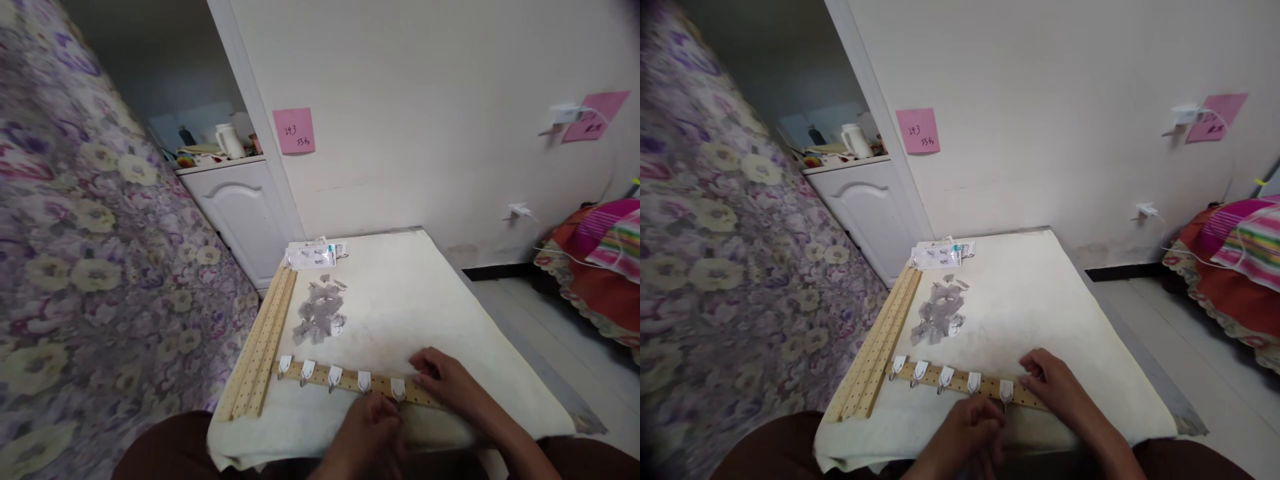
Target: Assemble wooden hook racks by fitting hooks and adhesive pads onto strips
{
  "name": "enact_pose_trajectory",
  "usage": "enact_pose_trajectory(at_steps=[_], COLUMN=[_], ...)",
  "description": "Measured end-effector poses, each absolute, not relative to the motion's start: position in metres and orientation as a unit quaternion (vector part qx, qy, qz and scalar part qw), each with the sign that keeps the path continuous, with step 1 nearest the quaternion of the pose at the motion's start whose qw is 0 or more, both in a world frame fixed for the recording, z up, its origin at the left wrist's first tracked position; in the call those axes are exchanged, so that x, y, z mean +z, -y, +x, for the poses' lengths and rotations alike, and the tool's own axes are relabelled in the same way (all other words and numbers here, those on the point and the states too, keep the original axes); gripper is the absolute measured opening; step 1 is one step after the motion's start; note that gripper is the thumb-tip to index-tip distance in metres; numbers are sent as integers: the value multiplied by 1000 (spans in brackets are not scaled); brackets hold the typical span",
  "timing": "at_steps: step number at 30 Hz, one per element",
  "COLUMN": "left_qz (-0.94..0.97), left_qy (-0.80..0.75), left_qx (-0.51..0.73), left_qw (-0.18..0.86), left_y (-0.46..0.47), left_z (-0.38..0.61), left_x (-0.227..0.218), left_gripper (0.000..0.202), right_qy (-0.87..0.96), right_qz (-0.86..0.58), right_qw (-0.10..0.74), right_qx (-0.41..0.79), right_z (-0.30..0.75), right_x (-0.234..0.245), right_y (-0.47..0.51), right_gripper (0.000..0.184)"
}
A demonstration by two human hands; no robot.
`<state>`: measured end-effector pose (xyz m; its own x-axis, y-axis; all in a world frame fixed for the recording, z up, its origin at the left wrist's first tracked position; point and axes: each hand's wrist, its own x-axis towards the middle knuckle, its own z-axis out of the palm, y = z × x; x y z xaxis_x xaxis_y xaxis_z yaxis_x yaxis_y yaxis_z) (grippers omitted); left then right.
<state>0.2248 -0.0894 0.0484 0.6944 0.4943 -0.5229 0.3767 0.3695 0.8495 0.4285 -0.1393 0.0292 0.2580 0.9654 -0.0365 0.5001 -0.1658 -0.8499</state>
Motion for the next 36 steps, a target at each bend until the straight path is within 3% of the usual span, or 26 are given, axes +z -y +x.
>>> enact_pose_trajectory(at_steps=[3, 5, 6, 11, 16, 25, 29, 36], left_qz=[690, 816, 827, 837, 835, 811, 766, 620], left_qy=[-410, -446, -459, -503, -525, -506, -467, -405], left_qx=[97, 137, 147, 131, 96, 186, 241, 237], left_qw=[588, 341, 288, 172, 134, 227, 370, 628], left_y=[50, 16, -1, -54, -62, -50, -37, 8], left_z=[218, 217, 218, 234, 249, 239, 235, 252], left_x=[78, 90, 93, 80, 61, 79, 91, 101], left_gripper=[16, 18, 18, 19, 20, 13, 13, 29], right_qy=[520, 519, 519, 518, 512, 490, 485, 444], right_qz=[-702, -701, -700, -706, -708, -695, -665, -610], right_qw=[382, 388, 389, 386, 390, 427, 466, 543], right_qx=[300, 299, 298, 292, 291, 309, 323, 369], right_z=[431, 431, 431, 431, 434, 434, 432, 426], right_x=[30, 31, 32, 32, 31, 36, 43, 52], right_y=[138, 137, 137, 134, 134, 134, 133, 133], right_gripper=[14, 14, 14, 13, 11, 15, 16, 19])
